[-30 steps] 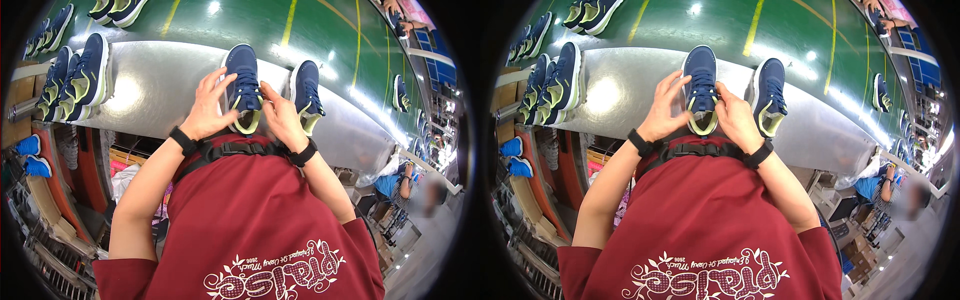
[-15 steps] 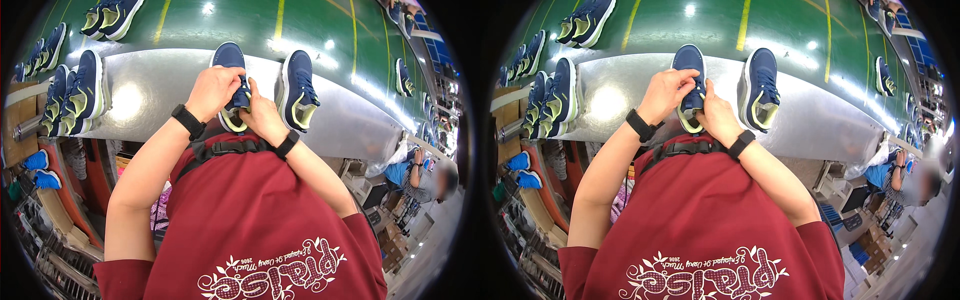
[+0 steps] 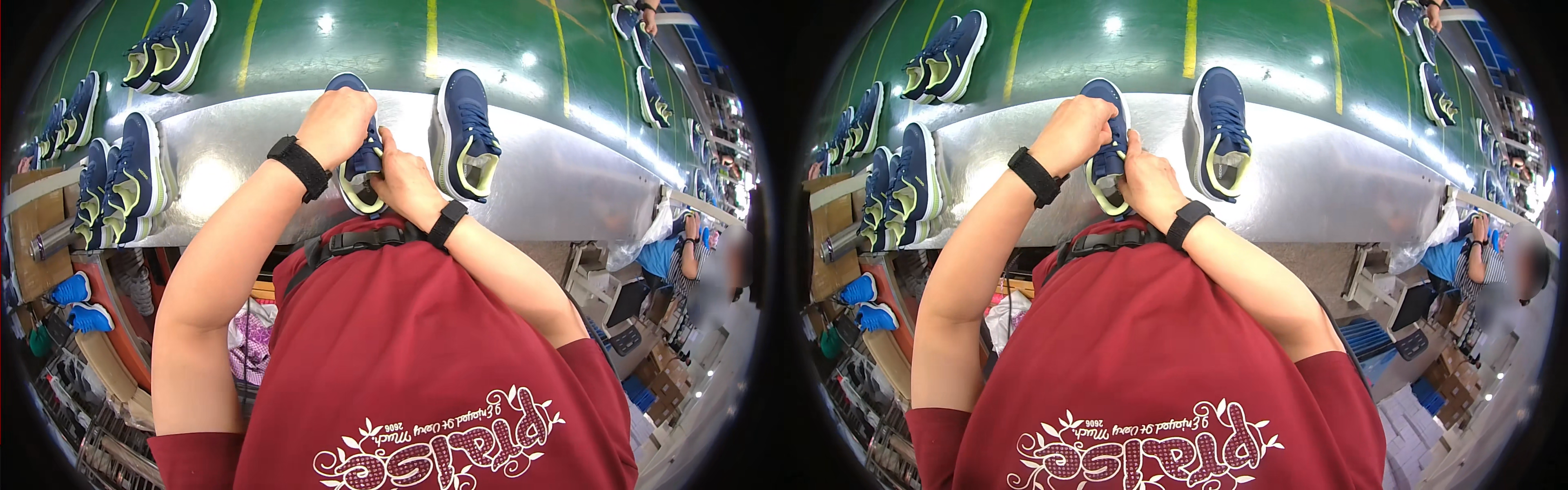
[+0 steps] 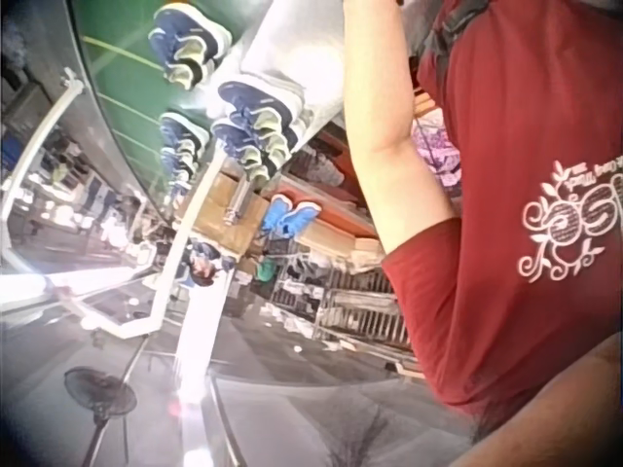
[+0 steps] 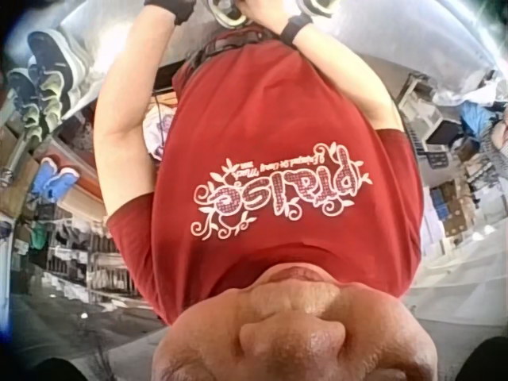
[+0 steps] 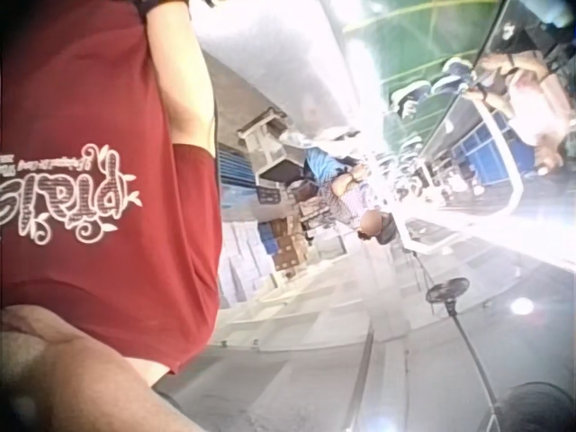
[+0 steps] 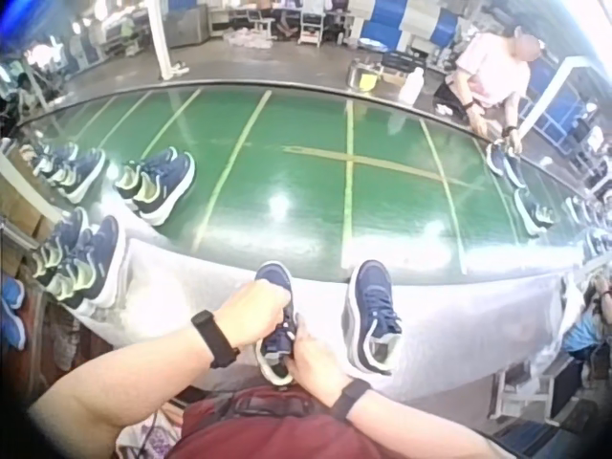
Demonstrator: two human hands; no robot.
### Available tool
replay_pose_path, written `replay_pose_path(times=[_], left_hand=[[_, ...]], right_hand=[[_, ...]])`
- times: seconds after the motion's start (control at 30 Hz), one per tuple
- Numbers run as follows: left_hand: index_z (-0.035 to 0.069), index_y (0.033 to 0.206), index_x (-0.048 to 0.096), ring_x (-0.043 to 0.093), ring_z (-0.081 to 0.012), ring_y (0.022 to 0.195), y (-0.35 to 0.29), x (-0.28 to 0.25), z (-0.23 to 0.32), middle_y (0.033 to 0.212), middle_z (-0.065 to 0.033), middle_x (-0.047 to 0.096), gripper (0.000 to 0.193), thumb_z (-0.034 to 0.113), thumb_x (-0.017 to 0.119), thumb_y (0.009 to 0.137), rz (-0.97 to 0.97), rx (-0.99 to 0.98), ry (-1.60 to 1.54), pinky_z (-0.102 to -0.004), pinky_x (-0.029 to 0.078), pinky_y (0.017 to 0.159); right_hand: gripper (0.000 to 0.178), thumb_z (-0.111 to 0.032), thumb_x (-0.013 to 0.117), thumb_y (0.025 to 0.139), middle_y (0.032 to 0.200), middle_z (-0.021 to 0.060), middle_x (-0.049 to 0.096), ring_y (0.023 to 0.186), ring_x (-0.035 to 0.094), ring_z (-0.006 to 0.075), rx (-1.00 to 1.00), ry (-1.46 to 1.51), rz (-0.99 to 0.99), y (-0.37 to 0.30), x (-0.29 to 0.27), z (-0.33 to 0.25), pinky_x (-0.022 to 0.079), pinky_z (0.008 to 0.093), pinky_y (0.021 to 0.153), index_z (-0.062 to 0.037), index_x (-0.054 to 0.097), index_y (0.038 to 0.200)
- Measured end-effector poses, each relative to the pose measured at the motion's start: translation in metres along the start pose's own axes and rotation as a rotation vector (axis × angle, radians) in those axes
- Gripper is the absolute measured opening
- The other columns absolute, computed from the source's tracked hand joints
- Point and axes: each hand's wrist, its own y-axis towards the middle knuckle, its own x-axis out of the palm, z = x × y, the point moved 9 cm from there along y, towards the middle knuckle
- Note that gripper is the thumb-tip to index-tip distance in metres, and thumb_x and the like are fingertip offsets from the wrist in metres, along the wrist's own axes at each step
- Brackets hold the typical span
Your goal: The person pulls a pair of shoes from a conveyor belt, adjusts the tongues and laces by hand, and places them back onto the belt.
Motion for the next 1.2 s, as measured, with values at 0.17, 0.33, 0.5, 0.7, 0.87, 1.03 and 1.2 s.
replay_pose_path(times=[0.17,0.33,0.5,0.7,0.87,1.03,1.2], left_hand=[[-0.001,0.086,0.067,0.064,-0.0340,0.069,0.007,-0.005,0.010,0.071,-0.0174,0.065,0.022,0.003,0.063,0.065,0.044,0.100,0.154,-0.0393,0.051,0.065],[-0.002,0.089,0.067,0.064,-0.0270,0.066,0.013,0.012,-0.009,0.068,-0.0123,0.064,0.031,0.007,0.065,0.060,-0.255,-0.039,-0.099,-0.0361,0.051,0.062],[-0.003,0.097,0.062,0.055,-0.0092,0.063,0.000,0.032,-0.038,0.070,-0.0004,0.058,0.033,0.002,0.065,0.065,-0.351,-0.204,-0.685,-0.0223,0.043,0.059],[0.001,0.105,0.060,0.051,-0.0027,0.071,-0.022,0.037,-0.049,0.077,0.0055,0.055,0.035,-0.002,0.064,0.069,-0.327,-0.301,-1.075,-0.0181,0.041,0.067],[0.001,0.123,0.056,0.051,-0.0026,0.078,-0.029,0.025,-0.055,0.081,0.0061,0.055,0.046,0.001,0.064,0.077,-0.252,-0.180,-1.321,-0.0194,0.040,0.080],[0.001,0.126,0.055,0.052,-0.0030,0.079,-0.051,0.023,-0.074,0.082,0.0054,0.057,0.046,0.000,0.063,0.081,-0.070,-0.339,-1.172,-0.0196,0.041,0.080],[0.003,0.114,0.065,0.060,-0.0065,0.074,-0.056,0.016,-0.048,0.081,-0.0008,0.067,0.031,0.006,0.066,0.083,0.117,-0.308,-0.892,-0.0222,0.049,0.071]], right_hand=[[0.069,-0.004,0.060,0.070,0.079,0.0248,0.063,0.077,0.064,0.0395,-0.015,0.007,0.012,0.000,-0.001,0.000,0.051,0.0439,0.071,0.0171,0.031,0.129],[0.069,-0.005,0.061,0.070,0.080,0.0248,0.064,0.077,0.064,0.0402,-0.017,0.022,0.027,0.001,0.001,0.002,0.051,0.0446,0.071,0.0152,0.032,0.130],[0.064,-0.002,0.061,0.072,0.080,0.0252,0.063,0.078,0.064,0.0411,-0.013,0.063,0.035,0.001,-0.001,-0.001,0.051,0.0450,0.071,0.0147,0.035,0.128],[0.062,0.000,0.062,0.072,0.083,0.0274,0.063,0.078,0.064,0.0416,-0.041,0.047,0.079,0.002,0.005,0.001,0.051,0.0442,0.071,0.0153,0.038,0.127],[0.064,-0.002,0.064,0.071,0.084,0.0273,0.063,0.080,0.064,0.0412,-0.047,0.074,0.069,0.001,-0.001,-0.002,0.051,0.0441,0.071,0.0148,0.038,0.127],[0.068,-0.004,0.063,0.071,0.082,0.0288,0.062,0.082,0.063,0.0422,0.002,0.107,0.003,0.003,0.004,0.004,0.049,0.0454,0.076,0.0110,0.034,0.130],[0.064,-0.007,0.067,0.072,0.082,0.0247,0.064,0.079,0.064,0.0391,-0.043,0.043,0.019,0.003,-0.001,-0.003,0.051,0.0433,0.070,0.0125,0.038,0.126]])
